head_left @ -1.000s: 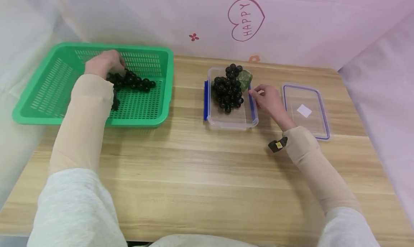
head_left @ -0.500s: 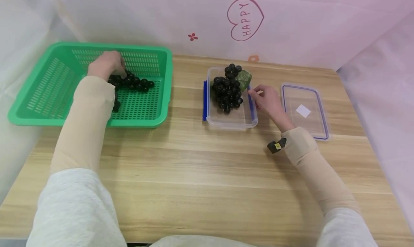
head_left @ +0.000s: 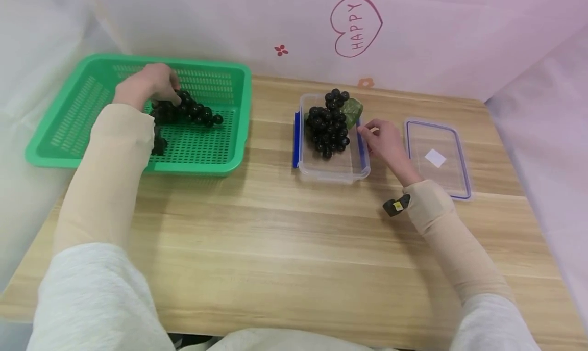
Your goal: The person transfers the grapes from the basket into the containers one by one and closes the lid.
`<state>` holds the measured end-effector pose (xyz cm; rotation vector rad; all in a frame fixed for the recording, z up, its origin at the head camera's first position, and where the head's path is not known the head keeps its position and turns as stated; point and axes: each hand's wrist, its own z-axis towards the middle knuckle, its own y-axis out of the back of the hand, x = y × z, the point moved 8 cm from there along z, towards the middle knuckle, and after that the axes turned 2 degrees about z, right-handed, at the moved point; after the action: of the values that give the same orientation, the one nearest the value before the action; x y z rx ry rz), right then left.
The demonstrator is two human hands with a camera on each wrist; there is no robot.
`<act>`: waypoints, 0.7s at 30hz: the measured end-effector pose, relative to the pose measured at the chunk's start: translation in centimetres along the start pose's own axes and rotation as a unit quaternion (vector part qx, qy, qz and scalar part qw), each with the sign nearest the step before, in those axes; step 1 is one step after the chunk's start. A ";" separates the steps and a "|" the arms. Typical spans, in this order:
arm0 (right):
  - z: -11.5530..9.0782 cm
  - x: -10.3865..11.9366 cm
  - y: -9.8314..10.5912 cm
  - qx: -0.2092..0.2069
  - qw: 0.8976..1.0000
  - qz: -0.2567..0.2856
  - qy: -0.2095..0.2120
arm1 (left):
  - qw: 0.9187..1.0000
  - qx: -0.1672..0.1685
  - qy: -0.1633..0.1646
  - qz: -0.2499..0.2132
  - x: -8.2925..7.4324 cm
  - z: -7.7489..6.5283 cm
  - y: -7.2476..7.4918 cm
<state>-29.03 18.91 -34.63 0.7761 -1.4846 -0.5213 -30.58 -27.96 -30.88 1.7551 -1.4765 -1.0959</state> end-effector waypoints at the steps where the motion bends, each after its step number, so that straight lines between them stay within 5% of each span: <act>1: 0.0 -0.1 0.0 0.000 1.000 0.000 0.000 | 1.000 -0.002 -0.006 0.005 -0.1 0.1 0.1; 9: 0.3 -0.3 0.1 -0.012 1.000 -0.012 0.008 | 0.999 -0.026 -0.043 0.011 -0.8 0.3 0.5; 21: 0.1 -0.3 0.3 -0.015 1.000 -0.021 0.010 | 0.996 -0.055 -0.057 -0.030 -1.1 -0.5 1.0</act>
<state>-29.22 19.29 -34.64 0.7886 -1.4404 -0.5649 -30.72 -27.12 -29.53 1.6940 -1.4093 -1.3023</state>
